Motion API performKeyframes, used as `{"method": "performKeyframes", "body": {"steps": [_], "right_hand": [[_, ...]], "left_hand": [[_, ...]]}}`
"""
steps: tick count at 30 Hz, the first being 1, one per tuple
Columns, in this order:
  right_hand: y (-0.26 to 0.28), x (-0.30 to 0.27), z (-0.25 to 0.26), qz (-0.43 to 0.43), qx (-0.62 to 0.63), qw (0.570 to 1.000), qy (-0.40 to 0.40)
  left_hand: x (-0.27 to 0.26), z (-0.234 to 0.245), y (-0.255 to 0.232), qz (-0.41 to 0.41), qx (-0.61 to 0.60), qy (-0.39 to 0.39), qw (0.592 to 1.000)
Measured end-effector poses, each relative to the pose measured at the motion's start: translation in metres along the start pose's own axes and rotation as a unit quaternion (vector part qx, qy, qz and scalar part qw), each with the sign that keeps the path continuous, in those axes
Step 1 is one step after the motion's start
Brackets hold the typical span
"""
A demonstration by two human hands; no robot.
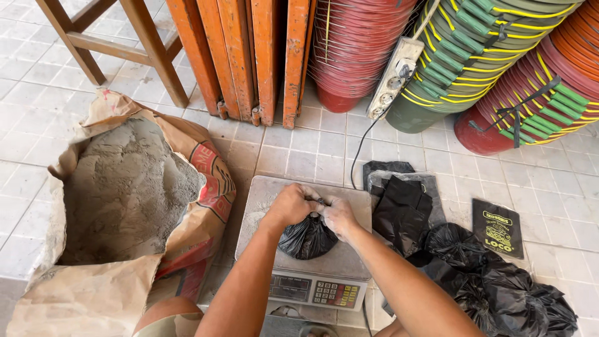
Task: The person scoops a grey powder from a large sack into a black plastic bag using a scoop. They place the bag on a digital scale to weigh it, then tie the bag closed. The person repeats this process, filling and weighing multiple bags.
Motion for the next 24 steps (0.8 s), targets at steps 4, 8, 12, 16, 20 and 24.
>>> {"method": "performKeyframes", "body": {"steps": [4,8,12,16,20,24], "right_hand": [[0.032,-0.033,-0.009,0.024,-0.026,0.997,0.062],[0.043,-0.046,-0.005,0.036,-0.048,0.997,0.047],[0.051,-0.054,-0.002,0.050,-0.066,0.996,0.036],[0.053,-0.053,0.008,0.069,-0.193,0.974,0.096],[0.085,-0.075,-0.001,0.167,-0.464,0.863,0.110],[0.091,-0.073,-0.005,0.176,-0.555,0.812,0.049]], "left_hand": [[0.011,0.000,0.021,0.010,-0.022,-0.046,0.999],[0.009,-0.003,0.035,0.013,-0.090,-0.004,0.996],[-0.001,-0.020,0.030,-0.007,-0.090,0.082,0.993],[-0.011,-0.011,0.039,0.033,-0.057,0.070,0.995],[0.006,-0.025,0.060,0.032,-0.094,0.067,0.993],[0.012,-0.026,0.064,0.043,-0.124,0.050,0.990]]}}
Point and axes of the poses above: each hand's wrist, its own x-axis towards the middle knuckle, its own z-axis out of the back of the hand, y = z × x, the point moved 5 cm from there along x, towards the middle knuckle, and after that the axes turned 5 degrees about -z, right-handed, at the moved point
